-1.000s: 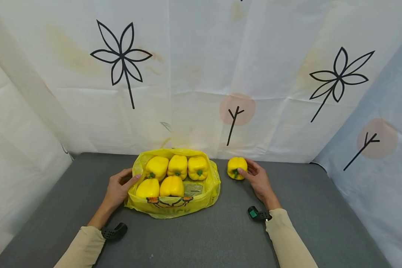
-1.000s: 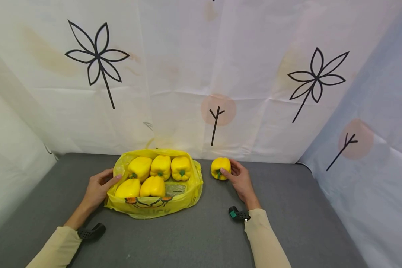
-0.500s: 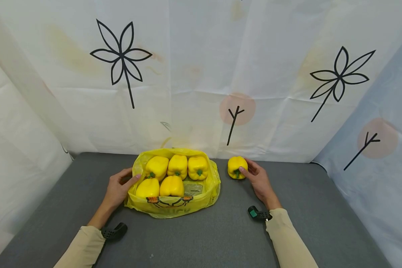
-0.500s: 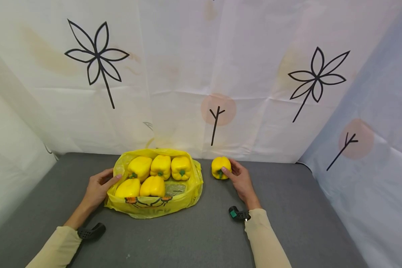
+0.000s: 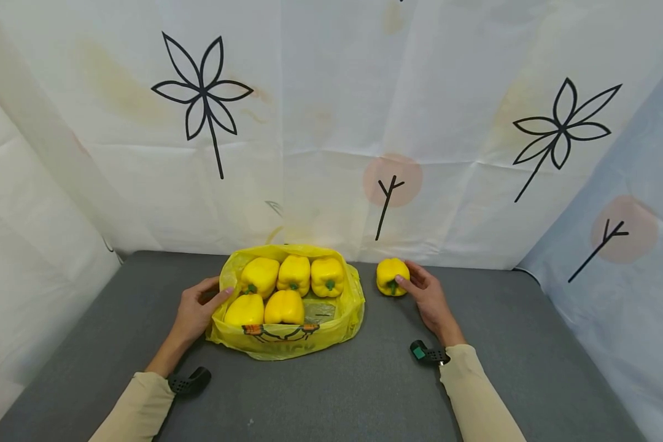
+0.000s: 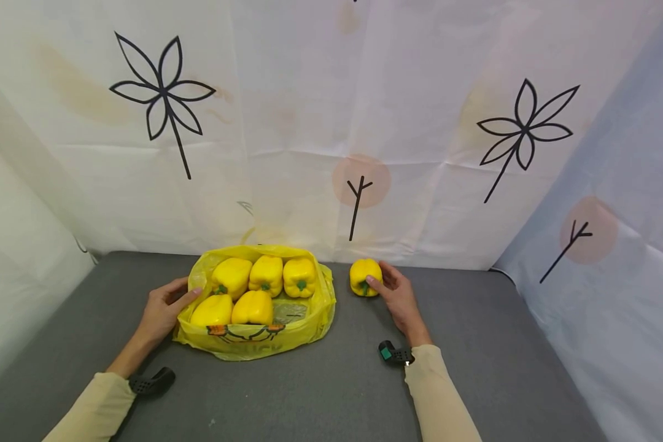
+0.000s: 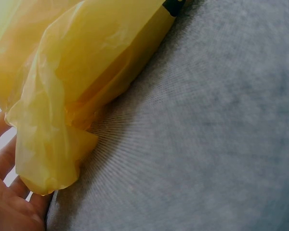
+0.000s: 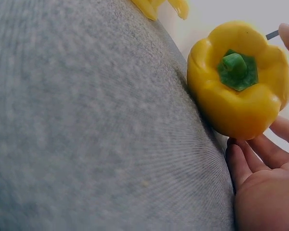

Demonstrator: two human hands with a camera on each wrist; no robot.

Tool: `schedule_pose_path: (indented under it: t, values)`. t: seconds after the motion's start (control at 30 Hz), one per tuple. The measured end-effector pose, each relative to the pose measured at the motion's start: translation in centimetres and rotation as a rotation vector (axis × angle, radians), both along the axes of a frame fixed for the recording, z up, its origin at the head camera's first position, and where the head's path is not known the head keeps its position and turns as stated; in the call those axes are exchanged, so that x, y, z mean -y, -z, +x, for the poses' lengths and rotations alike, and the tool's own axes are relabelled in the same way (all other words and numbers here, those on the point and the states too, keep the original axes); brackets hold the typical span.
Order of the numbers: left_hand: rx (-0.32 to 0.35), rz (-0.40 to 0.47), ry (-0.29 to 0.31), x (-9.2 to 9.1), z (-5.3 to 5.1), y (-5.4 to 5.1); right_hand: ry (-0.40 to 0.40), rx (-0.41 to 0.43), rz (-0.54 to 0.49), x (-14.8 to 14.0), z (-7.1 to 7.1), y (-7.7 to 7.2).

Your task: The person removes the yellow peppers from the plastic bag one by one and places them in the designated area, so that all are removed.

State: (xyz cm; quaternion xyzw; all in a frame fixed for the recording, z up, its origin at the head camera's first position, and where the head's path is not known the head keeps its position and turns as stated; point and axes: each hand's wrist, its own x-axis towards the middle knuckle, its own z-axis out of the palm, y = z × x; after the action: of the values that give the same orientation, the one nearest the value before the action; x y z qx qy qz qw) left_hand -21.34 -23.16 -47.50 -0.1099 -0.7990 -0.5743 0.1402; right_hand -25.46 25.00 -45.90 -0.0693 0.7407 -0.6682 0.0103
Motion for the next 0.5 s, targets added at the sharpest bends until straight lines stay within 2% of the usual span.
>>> schedule_pose_path:
  t: [0.23, 0.4, 0.5]
  values:
    - [-0.004, -0.008, 0.002, 0.1, 0.0, 0.2, 0.031, 0.004, -0.008, -0.2, 0.0, -0.8]
    - [-0.002, -0.015, -0.006, 0.1, 0.0, 0.3, 0.043, -0.046, -0.022, -0.4, 0.1, -1.6]
    - [-0.001, 0.003, -0.003, 0.0, 0.0, 0.1, 0.041, -0.078, 0.008, -0.6, 0.3, -2.4]
